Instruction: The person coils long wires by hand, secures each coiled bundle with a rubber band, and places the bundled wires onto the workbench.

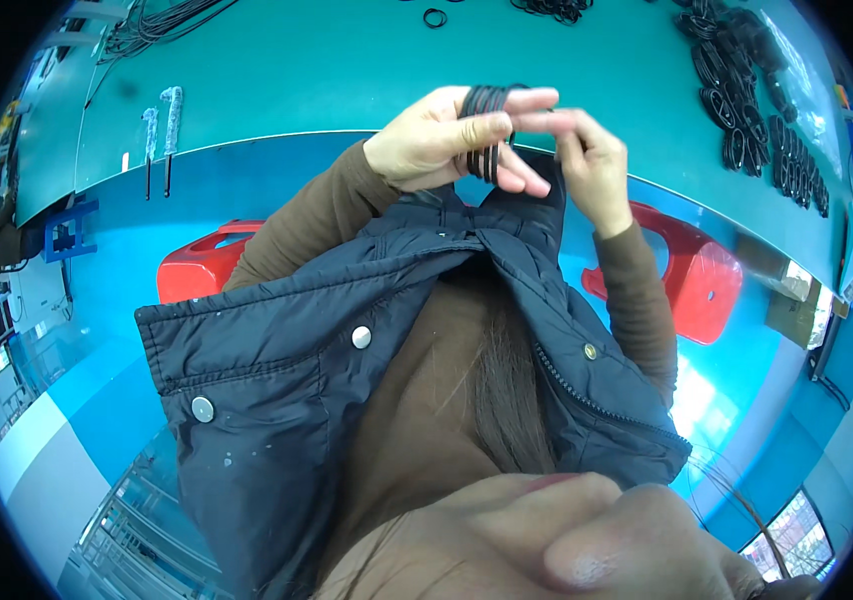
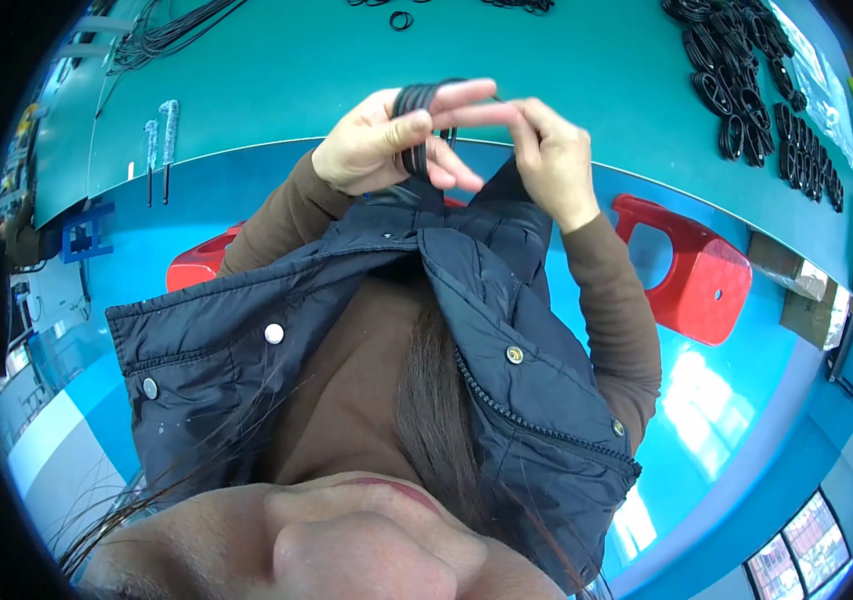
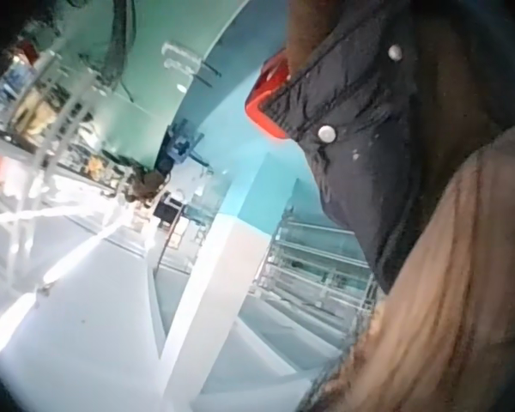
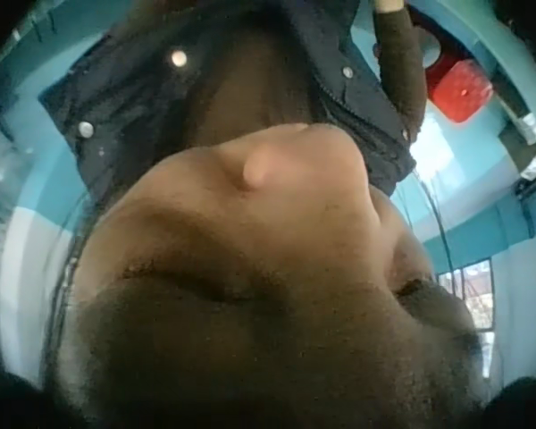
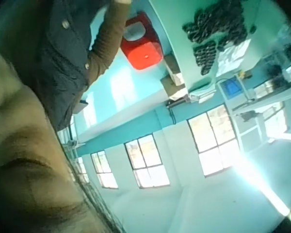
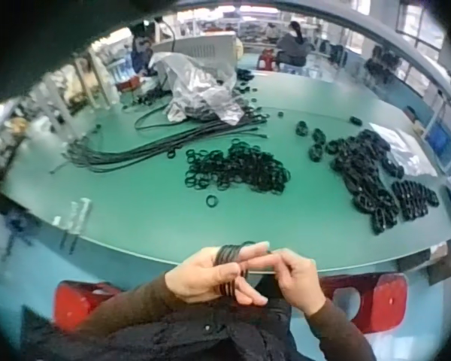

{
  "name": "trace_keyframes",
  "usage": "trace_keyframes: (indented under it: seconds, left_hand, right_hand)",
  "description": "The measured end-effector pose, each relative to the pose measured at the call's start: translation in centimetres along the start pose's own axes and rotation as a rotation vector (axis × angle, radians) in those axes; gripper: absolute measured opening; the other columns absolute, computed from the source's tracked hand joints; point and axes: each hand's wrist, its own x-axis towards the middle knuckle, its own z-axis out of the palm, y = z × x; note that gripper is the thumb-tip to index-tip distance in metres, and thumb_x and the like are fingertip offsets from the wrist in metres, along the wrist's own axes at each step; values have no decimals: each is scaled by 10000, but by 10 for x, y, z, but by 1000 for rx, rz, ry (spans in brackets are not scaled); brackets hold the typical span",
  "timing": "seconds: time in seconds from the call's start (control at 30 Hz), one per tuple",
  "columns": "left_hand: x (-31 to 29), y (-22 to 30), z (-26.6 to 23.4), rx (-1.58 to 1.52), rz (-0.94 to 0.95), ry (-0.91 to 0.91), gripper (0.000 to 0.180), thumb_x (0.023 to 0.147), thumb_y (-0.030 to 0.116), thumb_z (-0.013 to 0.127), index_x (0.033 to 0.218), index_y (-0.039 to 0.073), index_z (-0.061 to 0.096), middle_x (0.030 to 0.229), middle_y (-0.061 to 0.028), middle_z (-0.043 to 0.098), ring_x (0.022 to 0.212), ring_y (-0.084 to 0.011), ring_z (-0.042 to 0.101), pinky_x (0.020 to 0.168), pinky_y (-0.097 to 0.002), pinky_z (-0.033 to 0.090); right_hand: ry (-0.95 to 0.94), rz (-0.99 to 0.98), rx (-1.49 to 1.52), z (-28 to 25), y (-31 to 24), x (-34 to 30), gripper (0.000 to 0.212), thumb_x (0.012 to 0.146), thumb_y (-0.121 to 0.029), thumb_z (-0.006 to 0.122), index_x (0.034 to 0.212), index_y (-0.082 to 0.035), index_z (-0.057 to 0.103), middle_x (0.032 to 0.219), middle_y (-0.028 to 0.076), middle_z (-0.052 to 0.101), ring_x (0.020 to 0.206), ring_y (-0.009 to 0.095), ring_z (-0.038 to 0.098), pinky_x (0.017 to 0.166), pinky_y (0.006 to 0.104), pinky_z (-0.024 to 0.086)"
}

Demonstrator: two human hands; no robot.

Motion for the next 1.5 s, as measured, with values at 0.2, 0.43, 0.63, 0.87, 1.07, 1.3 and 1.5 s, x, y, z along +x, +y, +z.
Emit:
trace_keyframes:
  seconds: [0.2,0.43,0.63,0.87,1.07,1.3,1.5]
  left_hand:
    - [13,5,-11,21,142,161,557,958,285,477,1399,-1,292,1402,-226,359,1105,-372,560,856,-329,535]
    - [22,-2,-12,99,214,241,505,957,253,483,1379,12,343,1385,-205,395,1189,-378,492,923,-408,495]
    - [16,7,-14,84,157,199,508,958,230,485,1387,8,325,1389,-205,391,1151,-382,524,907,-395,503]
    - [9,3,-7,99,-10,107,514,959,129,462,1409,-9,255,1403,-198,377,1094,-357,573,893,-363,508]
    - [8,-2,-9,77,20,111,441,975,231,442,1307,-57,407,1303,-223,481,1128,-328,552,964,-396,456]
    - [9,18,-33,-24,128,304,410,988,274,402,1202,-67,475,1047,-216,627,1089,-356,573,900,-381,515]
    - [13,6,5,-122,-51,76,482,976,310,426,1245,-90,432,1195,-289,533,1040,-346,604,858,-359,535]
  right_hand:
    - [-158,-119,-462,10,-12,-52,291,862,-130,565,1135,-54,500,754,136,640,649,317,625,566,409,489]
    - [-298,-225,-677,-11,-31,-54,265,834,-107,579,1084,-31,532,706,107,614,620,270,618,541,360,490]
    - [-152,-254,-651,-8,-3,-43,232,818,-57,554,1049,-35,545,751,117,617,649,274,621,593,359,502]
    - [-223,96,-83,-10,-1,-9,291,837,-51,563,1126,-34,533,678,88,573,594,150,568,566,276,461]
    - [-227,0,299,-31,-10,14,217,814,-16,551,1026,13,589,707,-6,523,636,43,455,569,200,380]
    - [-569,-87,-23,-49,-17,-31,445,728,-95,598,1163,-14,543,760,126,599,662,224,603,624,323,479]
    - [16,22,110,0,-3,-15,754,712,-87,684,1375,-28,329,1068,187,580,940,278,625,829,353,492]
